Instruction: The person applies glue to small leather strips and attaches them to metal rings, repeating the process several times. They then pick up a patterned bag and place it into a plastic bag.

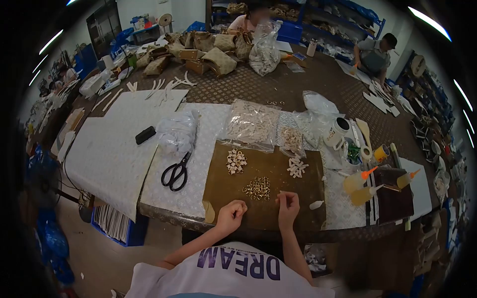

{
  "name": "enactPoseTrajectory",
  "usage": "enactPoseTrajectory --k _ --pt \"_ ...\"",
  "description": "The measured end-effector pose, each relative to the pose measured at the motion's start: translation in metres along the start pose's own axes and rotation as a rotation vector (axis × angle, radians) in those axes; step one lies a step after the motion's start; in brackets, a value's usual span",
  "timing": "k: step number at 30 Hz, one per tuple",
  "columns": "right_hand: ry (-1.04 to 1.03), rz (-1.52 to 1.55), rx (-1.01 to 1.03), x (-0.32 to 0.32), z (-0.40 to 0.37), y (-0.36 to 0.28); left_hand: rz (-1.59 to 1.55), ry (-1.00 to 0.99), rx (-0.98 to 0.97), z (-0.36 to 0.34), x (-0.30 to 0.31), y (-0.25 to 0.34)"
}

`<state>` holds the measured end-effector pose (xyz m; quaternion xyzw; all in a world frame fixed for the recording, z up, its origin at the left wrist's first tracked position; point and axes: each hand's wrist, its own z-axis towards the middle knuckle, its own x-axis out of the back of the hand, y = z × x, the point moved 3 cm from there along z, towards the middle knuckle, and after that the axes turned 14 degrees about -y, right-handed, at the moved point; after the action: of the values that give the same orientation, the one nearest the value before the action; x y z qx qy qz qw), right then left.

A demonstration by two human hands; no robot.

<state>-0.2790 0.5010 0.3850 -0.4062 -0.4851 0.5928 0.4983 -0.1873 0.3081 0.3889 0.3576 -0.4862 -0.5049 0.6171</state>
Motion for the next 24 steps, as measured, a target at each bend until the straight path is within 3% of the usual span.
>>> enactPoseTrajectory --k 7,16,21,23,24 --pt "0.034 0.088 -0.046 -0.002 0.001 0.000 0.059 -0.011 0.026 0.000 -0.001 0.000" --pt "-0.191 0.179 0.021 0.004 -0.007 0.003 -0.123 -0.001 0.005 0.002 0.000 -0.009" --pt "-0.318 0.234 -0.208 -0.020 -0.034 -0.007 -0.292 0.057 -0.041 -0.001 0.001 -0.021" --pt "-0.349 0.153 -0.353 -0.035 -0.042 -0.022 -0.265 0.125 0.040 0.000 0.001 -0.018" --pt "-0.388 0.141 -0.360 -0.038 -0.045 -0.022 -0.428 0.125 0.199 0.001 0.003 -0.009"
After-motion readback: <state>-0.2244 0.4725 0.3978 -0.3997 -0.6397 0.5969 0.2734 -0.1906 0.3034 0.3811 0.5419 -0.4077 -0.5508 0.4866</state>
